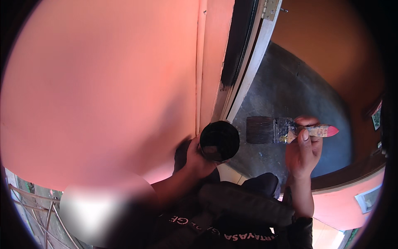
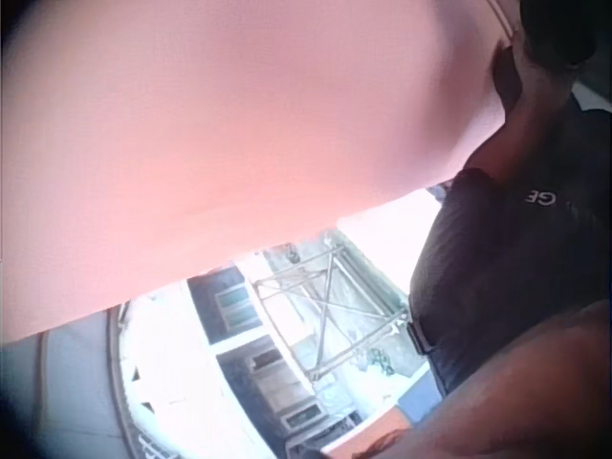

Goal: The person paints a door frame black using a paintbrush and a small paint can. They repeatedly dip the brush into the can and apply paint along the vertical and horizontal edges of the frame. The person briefly walks outside to retrieve a cloth, then returns to continue painting.

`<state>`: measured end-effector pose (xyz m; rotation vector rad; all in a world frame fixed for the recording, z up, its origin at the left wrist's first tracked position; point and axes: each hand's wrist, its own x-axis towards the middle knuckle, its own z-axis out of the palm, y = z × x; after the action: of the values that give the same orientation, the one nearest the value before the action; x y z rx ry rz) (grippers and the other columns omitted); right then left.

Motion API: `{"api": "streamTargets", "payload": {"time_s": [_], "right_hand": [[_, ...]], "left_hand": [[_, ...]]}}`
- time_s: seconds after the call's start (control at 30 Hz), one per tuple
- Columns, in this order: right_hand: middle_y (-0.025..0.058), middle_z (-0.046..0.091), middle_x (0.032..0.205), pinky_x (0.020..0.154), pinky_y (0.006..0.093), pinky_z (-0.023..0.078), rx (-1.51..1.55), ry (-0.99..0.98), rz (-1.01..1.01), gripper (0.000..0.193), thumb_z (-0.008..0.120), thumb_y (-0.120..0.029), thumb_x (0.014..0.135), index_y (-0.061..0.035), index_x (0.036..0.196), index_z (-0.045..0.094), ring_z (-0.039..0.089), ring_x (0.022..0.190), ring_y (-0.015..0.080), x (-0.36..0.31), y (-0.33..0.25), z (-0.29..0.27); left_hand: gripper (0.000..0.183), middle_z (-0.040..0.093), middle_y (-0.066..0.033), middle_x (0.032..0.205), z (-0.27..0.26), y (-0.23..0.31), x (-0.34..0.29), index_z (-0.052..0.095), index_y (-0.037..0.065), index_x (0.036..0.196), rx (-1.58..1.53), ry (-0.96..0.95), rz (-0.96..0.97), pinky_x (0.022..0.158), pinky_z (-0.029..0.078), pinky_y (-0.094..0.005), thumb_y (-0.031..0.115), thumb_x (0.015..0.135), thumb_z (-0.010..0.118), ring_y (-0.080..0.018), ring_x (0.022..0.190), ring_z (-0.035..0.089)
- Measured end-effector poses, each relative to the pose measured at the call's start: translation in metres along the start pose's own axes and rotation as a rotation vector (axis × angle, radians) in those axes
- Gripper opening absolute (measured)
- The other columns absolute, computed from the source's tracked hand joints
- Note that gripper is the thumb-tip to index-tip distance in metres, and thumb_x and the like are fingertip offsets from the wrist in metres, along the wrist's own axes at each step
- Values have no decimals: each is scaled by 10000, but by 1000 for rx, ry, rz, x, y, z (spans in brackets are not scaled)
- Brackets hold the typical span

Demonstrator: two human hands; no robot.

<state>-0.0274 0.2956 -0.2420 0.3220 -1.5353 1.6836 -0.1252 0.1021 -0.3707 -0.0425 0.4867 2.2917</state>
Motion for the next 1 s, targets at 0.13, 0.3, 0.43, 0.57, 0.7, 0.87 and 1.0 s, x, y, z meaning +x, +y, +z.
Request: {"api": "streamTargets", "payload": {"time_s": [0.13,0.3,0.43,0.57,0.7,0.87,1.0], "right_hand": [[86,613,982,741,253,439,-186,-364,5,251,704,-133,903,13,1073,591,572,826,120,19,-33,32],[93,649,934,725,292,480,-469,-618,142,180,740,-95,846,-1,970,649,631,820,171,25,-28,66],[89,661,917,731,303,491,-737,-851,96,156,734,-24,805,-13,948,673,651,830,198,34,-15,84],[106,681,927,757,328,522,-884,-920,57,191,745,-24,786,-19,966,681,684,846,251,38,2,89],[107,689,932,764,337,529,-924,-983,116,177,744,-41,795,-12,957,679,692,847,271,39,7,95],[110,694,945,765,342,531,-935,-981,88,169,739,-44,798,-12,953,681,693,841,279,37,14,95],[115,692,930,762,340,530,-911,-959,124,160,738,-42,796,-16,944,681,692,841,286,40,14,95]], "left_hand": [[570,579,-101,1343,-6,2,-10,526,105,1363,353,-98,221,1022,434,-481,506,987,377,-295,1251,549],[550,611,-125,1245,2,4,-14,550,35,1265,255,-207,326,983,491,-411,502,1000,428,-254,1173,601],[595,613,-139,1239,-6,11,-12,539,22,1279,104,-214,222,1022,473,-431,532,992,429,-268,1170,601],[602,609,-148,1252,-29,9,-1,529,22,1310,-10,-285,172,1042,455,-445,523,997,417,-282,1186,590],[604,602,-155,1268,-25,8,-3,520,23,1331,16,-176,180,1061,435,-446,514,992,423,-288,1206,576],[609,586,-166,1302,-33,8,3,511,27,1354,-14,-234,177,1064,428,-447,506,986,436,-290,1217,569],[606,593,-165,1302,-37,9,4,512,27,1358,-72,-214,127,1066,425,-457,500,985,441,-298,1218,570]]}}
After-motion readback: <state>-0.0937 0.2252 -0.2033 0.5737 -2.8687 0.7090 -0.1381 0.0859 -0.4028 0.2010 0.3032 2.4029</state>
